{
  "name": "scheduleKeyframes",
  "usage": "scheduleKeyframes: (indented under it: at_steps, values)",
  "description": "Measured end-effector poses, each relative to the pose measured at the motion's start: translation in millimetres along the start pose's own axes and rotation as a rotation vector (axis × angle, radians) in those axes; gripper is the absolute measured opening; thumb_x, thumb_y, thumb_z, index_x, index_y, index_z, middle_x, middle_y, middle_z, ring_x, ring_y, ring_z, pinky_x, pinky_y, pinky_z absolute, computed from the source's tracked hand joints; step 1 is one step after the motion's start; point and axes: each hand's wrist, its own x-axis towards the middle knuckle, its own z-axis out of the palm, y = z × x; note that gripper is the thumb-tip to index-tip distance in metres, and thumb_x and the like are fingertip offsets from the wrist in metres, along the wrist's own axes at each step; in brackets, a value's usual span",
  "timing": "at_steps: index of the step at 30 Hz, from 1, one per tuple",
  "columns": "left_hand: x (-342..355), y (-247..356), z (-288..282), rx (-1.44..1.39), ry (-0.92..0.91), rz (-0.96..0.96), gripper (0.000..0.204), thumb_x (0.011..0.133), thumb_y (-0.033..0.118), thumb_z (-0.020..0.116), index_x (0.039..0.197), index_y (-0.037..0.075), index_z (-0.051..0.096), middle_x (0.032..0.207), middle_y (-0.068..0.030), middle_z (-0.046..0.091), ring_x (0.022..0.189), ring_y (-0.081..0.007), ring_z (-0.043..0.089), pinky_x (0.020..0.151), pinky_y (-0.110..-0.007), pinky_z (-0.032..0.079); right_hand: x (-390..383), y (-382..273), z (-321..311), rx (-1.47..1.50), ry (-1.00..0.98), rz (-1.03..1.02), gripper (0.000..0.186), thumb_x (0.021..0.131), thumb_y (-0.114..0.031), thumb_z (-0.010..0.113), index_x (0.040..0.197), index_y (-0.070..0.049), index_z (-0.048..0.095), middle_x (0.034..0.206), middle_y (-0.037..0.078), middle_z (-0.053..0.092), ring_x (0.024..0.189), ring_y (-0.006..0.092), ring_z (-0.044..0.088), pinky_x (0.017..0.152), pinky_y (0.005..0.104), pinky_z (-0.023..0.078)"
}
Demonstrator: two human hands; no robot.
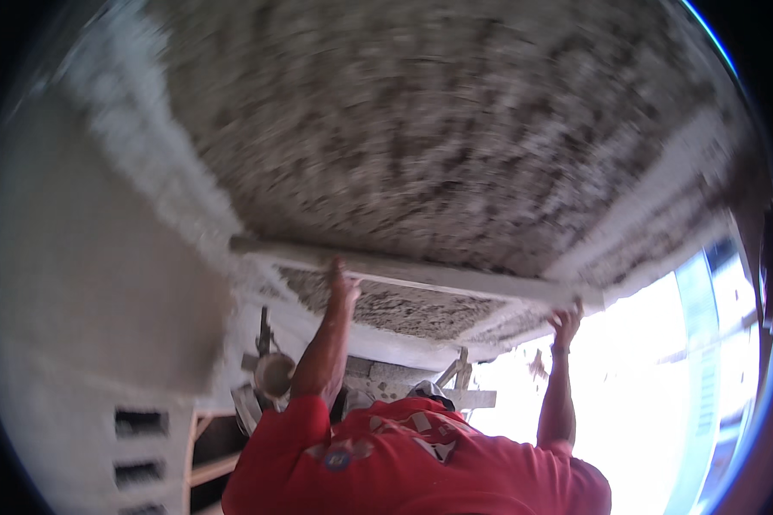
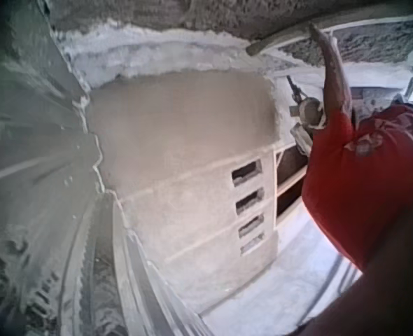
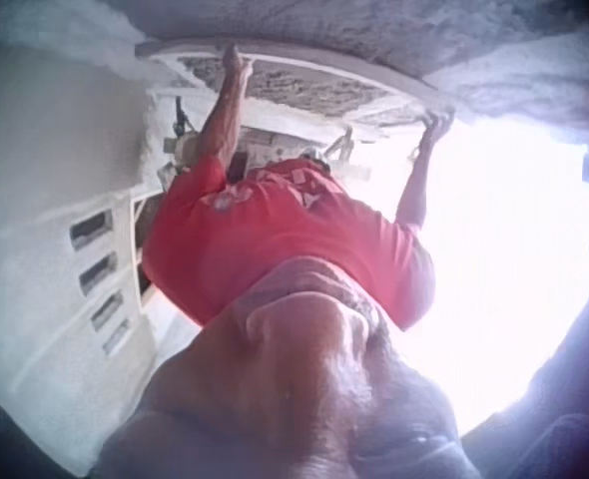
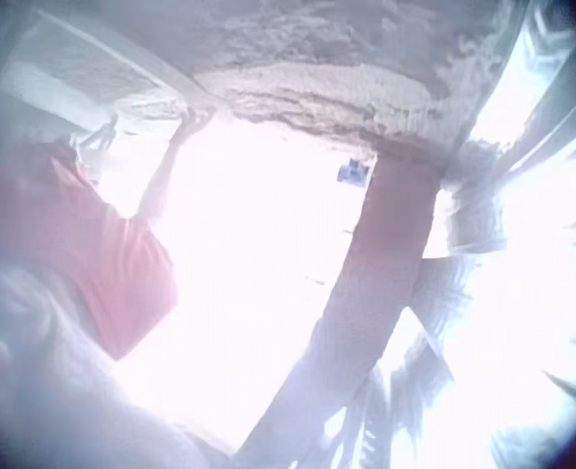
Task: The person applies plaster to a ceiling using a trowel, smooths the surface with a wooden straightedge, and reaches into a bucket to retrieve more plaster.
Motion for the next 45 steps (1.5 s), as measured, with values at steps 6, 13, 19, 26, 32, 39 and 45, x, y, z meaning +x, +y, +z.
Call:
scheduleKeyframes:
  at_steps: [6,13,19,26,32,39,45]
  values:
    - [-29,42,60,-0.258,0.079,-0.153,0.06,0.085,0.036,0.064,0.135,0.015,0.039,0.138,-0.0084,0.041,0.127,-0.0314,0.038,0.102,-0.065,0.026,6,-50,15,-1.252,0.308,-0.135,0.07,0.068,-0.011,0.073,0.132,-0.021,0.047,0.108,0.015,0.051,0.091,0.0282,0.053,0.077,0.0393,0.047]
    - [-66,81,110,-0.039,0.319,-0.062,0.053,0.09,0.038,0.052,0.137,0.017,0.038,0.137,-0.0061,0.04,0.127,-0.0282,0.038,0.104,-0.057,0.032,11,-71,6,-1.481,0.304,-0.505,0.061,0.06,-0.02,0.079,0.118,-0.024,0.059,0.113,0.015,0.039,0.128,0.0386,0.029,0.106,0.0572,0.024]
    - [-51,159,109,0.076,0.356,0.221,0.036,0.088,0.034,0.06,0.113,0.008,0.057,0.104,-0.0037,0.06,0.077,-0.0185,0.056,0.06,-0.035,0.046,24,-83,31,-1.357,0.199,-0.701,0.06,0.054,-0.013,0.078,0.111,-0.02,0.062,0.122,0.014,0.04,0.124,0.0382,0.036,0.103,0.06,0.028]
    - [-50,293,149,0.101,0.223,0.553,0.05,0.086,0.026,0.062,0.123,-0.003,0.046,0.116,-0.013,0.052,0.103,-0.0247,0.054,0.083,-0.04,0.05,52,-145,102,-1.297,0.227,-1.004,0.055,0.054,-0.017,0.079,0.106,-0.018,0.061,0.114,0.009,0.052,0.114,0.034,0.046,0.102,0.0588,0.027]
    - [-49,358,162,0.076,0.142,0.522,0.044,0.088,0.026,0.056,0.124,0.001,0.049,0.121,-0.0138,0.053,0.107,-0.0278,0.054,0.09,-0.045,0.047,58,-171,136,-1.295,0.214,-1.096,0.053,0.057,-0.021,0.078,0.107,-0.02,0.061,0.115,0.007,0.054,0.114,0.032,0.047,0.103,0.0588,0.025]
    - [-97,273,195,0.142,0.36,0.341,0.052,0.091,0.031,0.053,0.133,0.004,0.039,0.125,-0.0128,0.05,0.097,-0.0264,0.054,0.089,-0.048,0.043,69,-158,55,-1.406,0.206,-1.011,0.049,0.068,-0.012,0.073,0.113,-0.012,0.055,0.121,0.013,0.05,0.117,0.0349,0.045,0.103,0.0593,0.026]
    - [-95,289,222,0.129,0.346,0.481,0.048,0.089,0.026,0.053,0.131,0.004,0.045,0.107,-0.0061,0.061,0.045,-0.0127,0.038,0.056,-0.025,0.038,80,-188,51,-1.375,0.266,-1.157,0.046,0.073,-0.013,0.067,0.116,-0.011,0.053,0.12,0.012,0.05,0.115,0.0335,0.045,0.103,0.0576,0.026]
